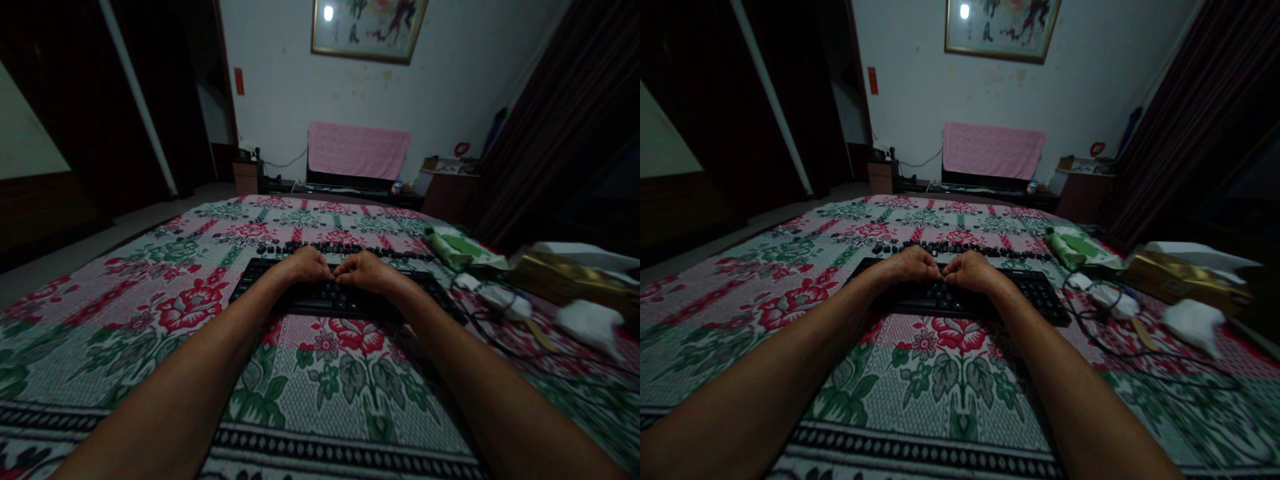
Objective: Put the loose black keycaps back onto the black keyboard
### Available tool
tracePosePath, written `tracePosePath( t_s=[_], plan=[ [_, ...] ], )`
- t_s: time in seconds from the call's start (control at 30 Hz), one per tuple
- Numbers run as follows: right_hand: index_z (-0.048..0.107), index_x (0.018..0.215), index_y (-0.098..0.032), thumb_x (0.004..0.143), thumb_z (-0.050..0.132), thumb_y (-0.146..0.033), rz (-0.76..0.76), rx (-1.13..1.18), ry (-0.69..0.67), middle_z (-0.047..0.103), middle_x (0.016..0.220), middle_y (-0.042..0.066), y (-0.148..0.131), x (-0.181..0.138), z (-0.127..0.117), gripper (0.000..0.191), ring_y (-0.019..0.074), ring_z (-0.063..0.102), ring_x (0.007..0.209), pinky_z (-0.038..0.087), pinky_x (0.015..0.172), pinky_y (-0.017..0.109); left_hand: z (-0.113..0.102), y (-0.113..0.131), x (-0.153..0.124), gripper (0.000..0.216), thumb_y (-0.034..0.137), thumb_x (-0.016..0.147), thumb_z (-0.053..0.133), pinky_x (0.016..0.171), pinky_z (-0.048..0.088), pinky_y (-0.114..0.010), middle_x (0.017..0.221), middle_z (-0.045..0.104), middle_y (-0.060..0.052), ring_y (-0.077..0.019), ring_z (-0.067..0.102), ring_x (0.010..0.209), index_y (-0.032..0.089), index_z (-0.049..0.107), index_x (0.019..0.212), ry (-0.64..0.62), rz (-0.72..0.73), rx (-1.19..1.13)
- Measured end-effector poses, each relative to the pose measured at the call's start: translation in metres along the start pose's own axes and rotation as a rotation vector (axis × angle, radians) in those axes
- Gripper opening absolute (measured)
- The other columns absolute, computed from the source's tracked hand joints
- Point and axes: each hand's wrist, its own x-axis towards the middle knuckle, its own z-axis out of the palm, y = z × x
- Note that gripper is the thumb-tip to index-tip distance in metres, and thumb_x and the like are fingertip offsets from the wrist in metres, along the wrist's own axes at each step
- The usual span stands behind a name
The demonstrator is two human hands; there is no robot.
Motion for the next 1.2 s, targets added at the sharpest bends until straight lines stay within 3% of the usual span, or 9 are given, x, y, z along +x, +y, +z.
tracePosePath(
  t_s=[0.27, 0.9, 1.2],
  plan=[
    [0.068, 0.083, -0.017, 0.062, 0.059, -0.024, -0.031, 0.042, -0.045, 0.067, 0.070, -0.001, 0.005, 0.001, -0.002, 0.024, 0.0099, 0.055, 0.060, 0.042, 0.056, 0.018, 0.002, 0.007, 0.000, 0.021, 0.027, 0.058, 0.055, 0.042, 0.033, -0.018, 0.046, 0.050, 0.001, -0.0078, 0.043, 0.044, 0.011, 0.067, 0.067, 0.055, -0.016, 0.192],
    [0.068, 0.081, -0.015, 0.060, 0.060, -0.025, -0.008, 0.092, -0.022, 0.066, 0.066, 0.000, 0.011, 0.003, 0.002, 0.024, 0.0084, 0.051, 0.054, 0.040, 0.051, 0.018, 0.006, 0.000, 0.006, 0.021, 0.025, 0.057, 0.056, 0.039, 0.032, -0.017, 0.044, 0.047, 0.003, -0.0062, 0.040, 0.041, 0.012, 0.067, 0.069, 0.049, -0.033, 0.067],
    [0.068, 0.083, -0.016, 0.062, 0.058, -0.028, -0.030, -0.005, -0.028, 0.066, 0.066, 0.000, 0.007, 0.003, 0.002, 0.026, 0.0090, 0.052, 0.056, 0.038, 0.052, 0.017, 0.006, 0.002, 0.007, 0.020, 0.025, 0.057, 0.055, 0.041, 0.032, -0.017, 0.046, 0.050, 0.001, -0.0068, 0.042, 0.043, 0.011, 0.066, 0.066, 0.070, -0.034, 0.172]
  ],
)
